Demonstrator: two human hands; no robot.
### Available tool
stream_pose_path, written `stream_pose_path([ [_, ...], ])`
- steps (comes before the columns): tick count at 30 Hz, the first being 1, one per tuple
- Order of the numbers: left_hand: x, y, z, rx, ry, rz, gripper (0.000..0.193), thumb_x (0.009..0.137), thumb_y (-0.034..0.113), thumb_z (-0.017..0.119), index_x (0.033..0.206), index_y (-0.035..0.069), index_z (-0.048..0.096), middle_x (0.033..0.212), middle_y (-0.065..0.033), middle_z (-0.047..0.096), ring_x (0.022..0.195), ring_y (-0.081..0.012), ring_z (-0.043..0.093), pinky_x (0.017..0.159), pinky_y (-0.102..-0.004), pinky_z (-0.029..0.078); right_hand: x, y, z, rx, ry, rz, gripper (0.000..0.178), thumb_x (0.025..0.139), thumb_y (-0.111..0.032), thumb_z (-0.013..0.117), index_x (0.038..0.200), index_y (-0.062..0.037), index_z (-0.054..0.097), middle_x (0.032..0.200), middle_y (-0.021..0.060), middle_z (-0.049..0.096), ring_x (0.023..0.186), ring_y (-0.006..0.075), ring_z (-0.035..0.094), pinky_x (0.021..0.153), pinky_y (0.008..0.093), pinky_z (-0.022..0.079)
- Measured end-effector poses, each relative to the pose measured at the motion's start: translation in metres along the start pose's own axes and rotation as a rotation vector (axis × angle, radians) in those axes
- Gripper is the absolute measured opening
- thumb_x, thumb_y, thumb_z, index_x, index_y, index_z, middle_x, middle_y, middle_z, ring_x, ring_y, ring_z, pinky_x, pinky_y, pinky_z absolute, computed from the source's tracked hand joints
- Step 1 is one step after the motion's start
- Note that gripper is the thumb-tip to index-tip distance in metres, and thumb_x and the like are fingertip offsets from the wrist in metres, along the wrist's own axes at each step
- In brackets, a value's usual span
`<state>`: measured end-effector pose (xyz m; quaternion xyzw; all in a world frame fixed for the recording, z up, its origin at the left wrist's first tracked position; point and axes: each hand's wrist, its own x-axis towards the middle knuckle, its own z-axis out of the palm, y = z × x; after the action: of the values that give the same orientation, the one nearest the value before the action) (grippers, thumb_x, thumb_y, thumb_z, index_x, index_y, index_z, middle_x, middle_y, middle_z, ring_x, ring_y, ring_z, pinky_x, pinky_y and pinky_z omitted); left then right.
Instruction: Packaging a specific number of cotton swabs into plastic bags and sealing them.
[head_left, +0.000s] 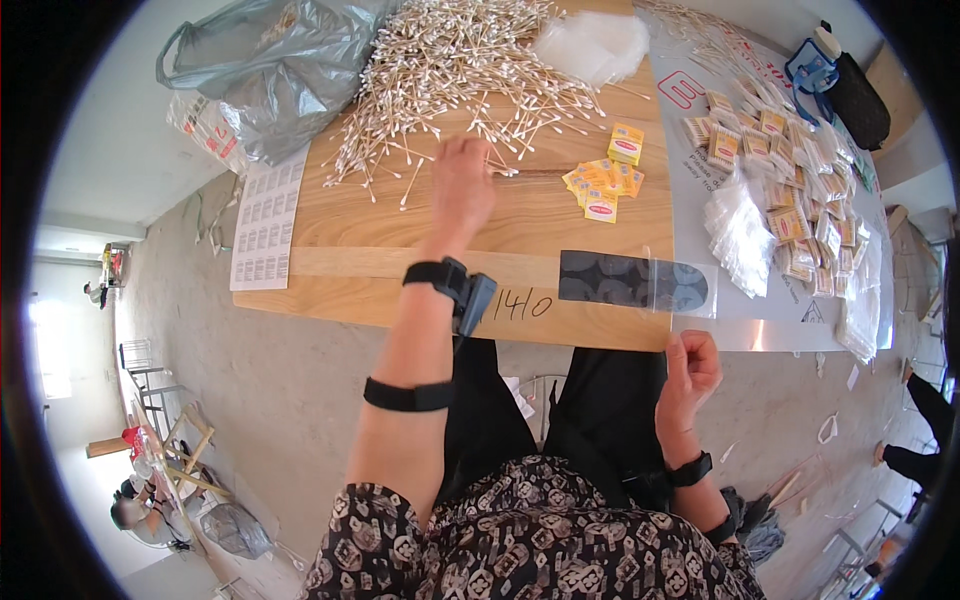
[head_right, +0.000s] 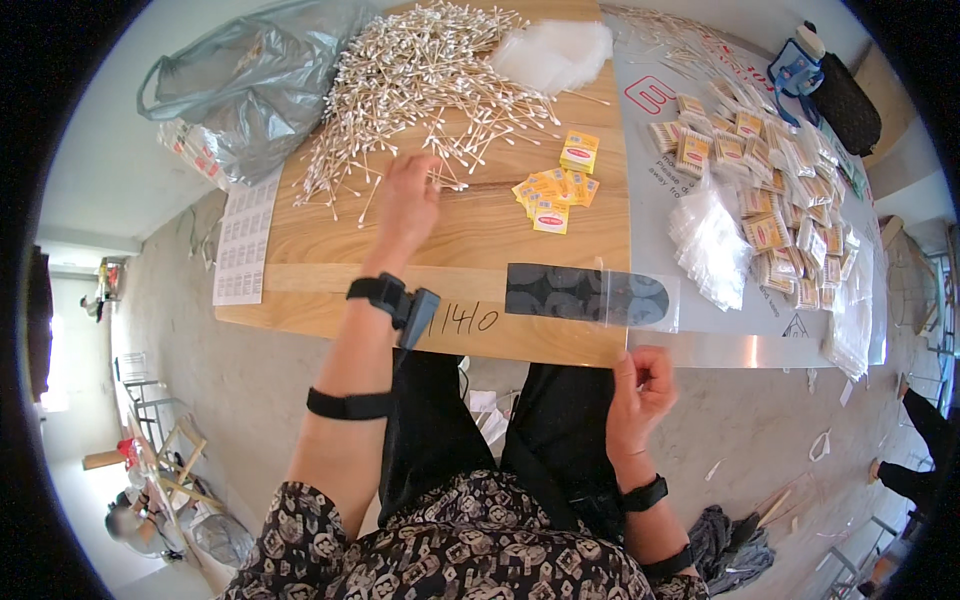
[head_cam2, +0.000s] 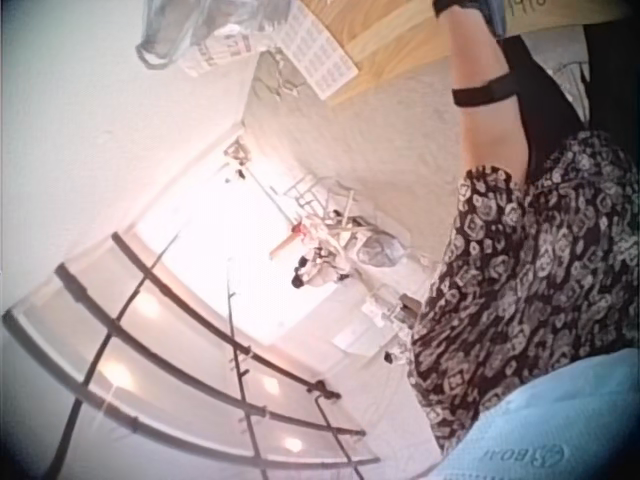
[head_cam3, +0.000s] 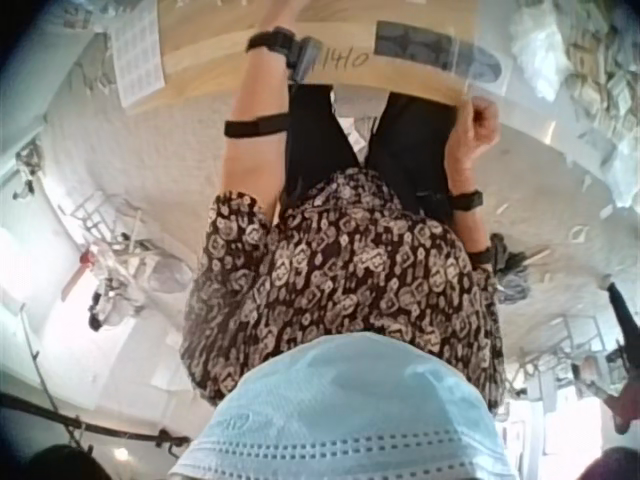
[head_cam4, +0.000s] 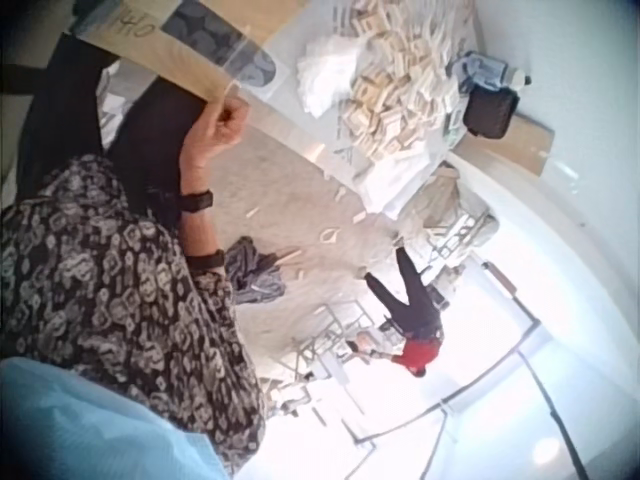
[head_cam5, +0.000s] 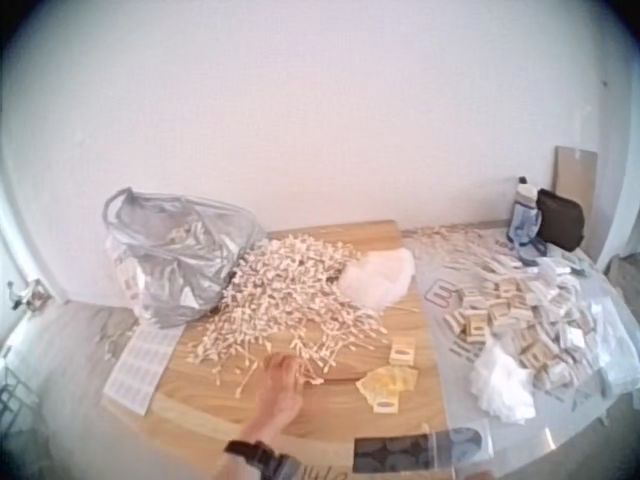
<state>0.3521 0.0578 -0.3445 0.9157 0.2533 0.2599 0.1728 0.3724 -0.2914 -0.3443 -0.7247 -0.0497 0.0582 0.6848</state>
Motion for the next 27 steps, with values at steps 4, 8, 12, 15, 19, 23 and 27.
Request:
stream_pose_path([
  [4,0.007,-0.005,-0.011,0.185,-0.153,-0.151,0.021,0.076,0.004,0.069,0.097,0.008,0.065,0.106,-0.0097,0.061,0.111,-0.0321,0.05,0.094,-0.0444,0.041,-0.003,-0.01,0.023,-0.067,-0.282,-0.123,0.017,0.084,0.0,0.067,0.075,-0.0023,0.053,0.075,0.0001,0.05,0.067,0.0072,0.041,0.06,0.0223,0.035],
  [8,-0.018,-0.001,-0.008,0.152,-0.118,-0.112,0.016,0.076,0.004,0.069,0.091,0.008,0.065,0.102,-0.0091,0.059,0.109,-0.0317,0.05,0.092,-0.0438,0.041,0.005,-0.021,0.055,-0.153,-0.408,-0.169,0.017,0.081,0.001,0.069,0.076,-0.0003,0.053,0.072,0.0032,0.052,0.062,0.0095,0.044,0.055,0.024,0.036],
  [12,-0.059,0.014,-0.019,0.087,-0.106,-0.109,0.014,0.075,0.004,0.069,0.087,0.007,0.063,0.102,-0.0082,0.057,0.105,-0.0326,0.05,0.089,-0.045,0.041,0.018,-0.02,0.086,-0.251,-0.54,-0.29,0.013,0.079,0.001,0.068,0.081,0.0006,0.056,0.075,0.0089,0.056,0.058,0.0154,0.05,0.054,0.028,0.041],
  [15,-0.086,0.025,-0.029,0.053,-0.076,-0.091,0.018,0.073,0.001,0.069,0.089,0.006,0.063,0.104,-0.0089,0.057,0.106,-0.0333,0.05,0.09,-0.0449,0.041,0.03,-0.014,0.113,-0.271,-0.557,-0.3,0.02,0.075,0.002,0.068,0.094,-0.0003,0.06,0.087,0.0125,0.058,0.066,0.0231,0.056,0.061,0.0328,0.046],
  [19,-0.1,0.024,-0.041,-0.028,0.043,-0.062,0.03,0.069,-0.005,0.066,0.097,0.006,0.065,0.111,-0.0101,0.058,0.112,-0.0337,0.049,0.095,-0.0432,0.041,0.041,-0.011,0.147,-0.341,-0.524,-0.536,0.034,0.072,0.0,0.068,0.105,-0.0021,0.062,0.102,0.013,0.058,0.084,0.0291,0.057,0.075,0.0392,0.049],
  [23,-0.111,-0.013,-0.05,-0.023,0.123,-0.101,0.036,0.069,-0.007,0.066,0.102,0.006,0.066,0.114,-0.0102,0.058,0.114,-0.033,0.049,0.098,-0.0413,0.041,0.041,-0.007,0.163,-0.492,-0.585,-0.653,0.038,0.07,-0.003,0.07,0.107,-0.004,0.063,0.112,0.0106,0.056,0.101,0.0329,0.051,0.089,0.0425,0.044],
  [27,-0.112,-0.032,-0.066,0.015,0.086,-0.211,0.036,0.069,-0.008,0.064,0.101,0.007,0.067,0.11,-0.0111,0.059,0.11,-0.0353,0.05,0.095,-0.0427,0.042,0.039,0.001,0.161,-0.499,-0.572,-0.664,0.036,0.069,-0.006,0.071,0.104,-0.004,0.063,0.112,0.0096,0.056,0.103,0.0328,0.051,0.091,0.0423,0.043],
])
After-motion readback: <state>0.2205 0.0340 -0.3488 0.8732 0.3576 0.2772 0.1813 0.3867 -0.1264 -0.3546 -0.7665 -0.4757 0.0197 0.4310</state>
